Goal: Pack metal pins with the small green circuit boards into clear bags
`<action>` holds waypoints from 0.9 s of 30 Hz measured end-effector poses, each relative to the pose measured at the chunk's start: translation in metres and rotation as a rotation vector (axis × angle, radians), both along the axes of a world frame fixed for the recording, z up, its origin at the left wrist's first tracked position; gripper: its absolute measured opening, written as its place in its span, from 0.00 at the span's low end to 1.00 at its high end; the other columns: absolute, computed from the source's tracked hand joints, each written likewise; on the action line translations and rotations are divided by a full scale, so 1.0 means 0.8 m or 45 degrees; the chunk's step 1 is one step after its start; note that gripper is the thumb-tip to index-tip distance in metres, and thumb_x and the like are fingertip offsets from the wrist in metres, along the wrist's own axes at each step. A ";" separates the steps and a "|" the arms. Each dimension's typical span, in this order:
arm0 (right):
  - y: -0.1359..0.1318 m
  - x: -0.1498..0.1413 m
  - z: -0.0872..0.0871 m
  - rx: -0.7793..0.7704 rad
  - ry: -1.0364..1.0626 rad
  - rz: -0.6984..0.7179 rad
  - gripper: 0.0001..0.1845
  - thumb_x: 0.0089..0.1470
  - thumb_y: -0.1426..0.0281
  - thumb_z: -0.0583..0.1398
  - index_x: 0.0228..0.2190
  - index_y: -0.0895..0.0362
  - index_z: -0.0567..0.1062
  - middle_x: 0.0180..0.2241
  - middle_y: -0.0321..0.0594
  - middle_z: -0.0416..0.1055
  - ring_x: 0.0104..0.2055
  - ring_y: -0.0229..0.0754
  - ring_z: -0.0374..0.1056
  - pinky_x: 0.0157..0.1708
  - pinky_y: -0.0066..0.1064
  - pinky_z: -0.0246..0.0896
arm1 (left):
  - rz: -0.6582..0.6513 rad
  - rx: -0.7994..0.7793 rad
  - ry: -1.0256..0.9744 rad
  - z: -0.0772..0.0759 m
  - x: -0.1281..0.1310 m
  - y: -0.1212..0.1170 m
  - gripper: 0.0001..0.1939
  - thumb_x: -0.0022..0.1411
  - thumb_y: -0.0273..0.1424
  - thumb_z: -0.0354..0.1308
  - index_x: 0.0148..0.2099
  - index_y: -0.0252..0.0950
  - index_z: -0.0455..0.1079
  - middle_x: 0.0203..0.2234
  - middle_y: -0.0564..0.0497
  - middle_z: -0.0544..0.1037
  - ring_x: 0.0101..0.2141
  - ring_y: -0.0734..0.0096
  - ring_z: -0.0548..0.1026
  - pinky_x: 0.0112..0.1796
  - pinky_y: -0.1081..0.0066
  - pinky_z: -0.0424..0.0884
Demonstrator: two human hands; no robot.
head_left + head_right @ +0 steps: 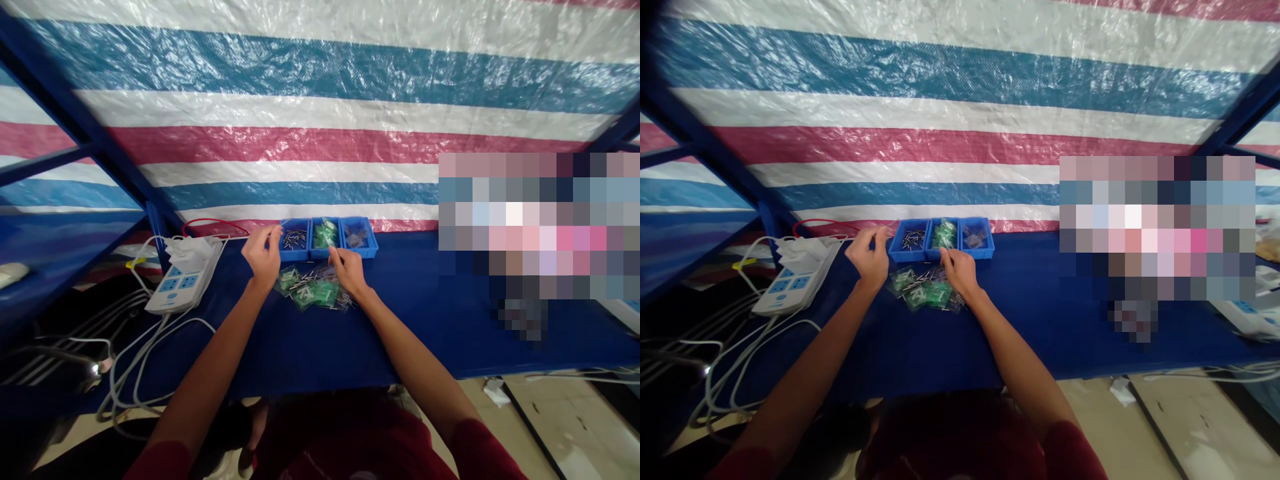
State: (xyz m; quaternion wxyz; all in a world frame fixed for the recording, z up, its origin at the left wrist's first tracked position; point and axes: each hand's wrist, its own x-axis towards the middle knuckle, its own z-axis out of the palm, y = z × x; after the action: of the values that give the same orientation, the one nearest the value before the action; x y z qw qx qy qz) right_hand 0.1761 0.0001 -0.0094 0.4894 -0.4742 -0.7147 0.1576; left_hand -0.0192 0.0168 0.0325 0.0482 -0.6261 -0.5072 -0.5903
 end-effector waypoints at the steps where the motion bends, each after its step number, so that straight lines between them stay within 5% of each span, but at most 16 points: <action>1: 0.000 0.001 0.000 0.008 0.002 -0.011 0.31 0.65 0.53 0.44 0.18 0.56 0.69 0.20 0.38 0.68 0.24 0.39 0.64 0.29 0.30 0.54 | 0.021 0.005 0.098 0.000 -0.005 0.006 0.14 0.67 0.37 0.50 0.36 0.36 0.74 0.31 0.47 0.78 0.35 0.64 0.74 0.42 0.67 0.67; 5: 0.004 0.002 -0.003 -0.003 -0.065 -0.043 0.29 0.65 0.55 0.46 0.18 0.56 0.69 0.19 0.38 0.67 0.23 0.39 0.63 0.28 0.30 0.52 | -0.077 -0.328 0.665 -0.017 -0.015 0.022 0.14 0.65 0.36 0.52 0.31 0.36 0.74 0.27 0.46 0.76 0.31 0.62 0.73 0.35 0.66 0.66; 8: 0.008 0.002 -0.010 -0.033 -0.135 -0.055 0.28 0.64 0.56 0.47 0.19 0.56 0.70 0.19 0.39 0.67 0.23 0.40 0.62 0.27 0.31 0.51 | -0.157 -0.356 0.857 -0.027 -0.011 0.016 0.13 0.66 0.35 0.51 0.35 0.37 0.75 0.33 0.47 0.77 0.32 0.65 0.74 0.32 0.70 0.65; 12: 0.012 0.003 -0.015 -0.022 -0.170 -0.042 0.28 0.64 0.56 0.47 0.20 0.55 0.71 0.20 0.39 0.67 0.23 0.40 0.62 0.27 0.30 0.51 | -0.241 -0.233 0.898 -0.023 -0.005 0.009 0.13 0.67 0.37 0.51 0.43 0.38 0.74 0.40 0.46 0.75 0.41 0.64 0.73 0.39 0.70 0.67; 20: 0.013 0.001 -0.018 -0.060 -0.291 -0.060 0.20 0.63 0.63 0.52 0.23 0.56 0.74 0.23 0.39 0.71 0.25 0.40 0.64 0.27 0.30 0.52 | -0.467 -0.309 0.912 -0.038 -0.015 0.025 0.13 0.67 0.29 0.48 0.41 0.38 0.75 0.36 0.46 0.75 0.39 0.64 0.72 0.42 0.67 0.68; 24: 0.011 -0.005 -0.018 -0.153 -0.479 0.013 0.08 0.58 0.69 0.58 0.32 0.55 0.78 0.31 0.39 0.74 0.32 0.42 0.68 0.29 0.29 0.55 | -0.457 -0.265 0.877 -0.044 -0.015 0.033 0.14 0.67 0.29 0.47 0.40 0.37 0.75 0.35 0.46 0.75 0.38 0.63 0.72 0.43 0.66 0.68; 27: 0.009 -0.011 -0.017 -0.223 -0.650 0.027 0.09 0.57 0.69 0.60 0.39 0.54 0.78 0.37 0.42 0.74 0.37 0.44 0.70 0.32 0.31 0.59 | -0.455 -0.258 0.878 -0.045 -0.014 0.035 0.13 0.67 0.29 0.48 0.40 0.37 0.75 0.35 0.46 0.75 0.38 0.63 0.72 0.42 0.67 0.68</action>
State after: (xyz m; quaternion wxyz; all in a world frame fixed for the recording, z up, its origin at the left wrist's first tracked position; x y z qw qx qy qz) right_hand 0.1672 0.0070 -0.0228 0.2488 -0.5315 -0.8035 0.0995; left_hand -0.0304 0.0450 -0.0038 0.0502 -0.8675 -0.3999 -0.2916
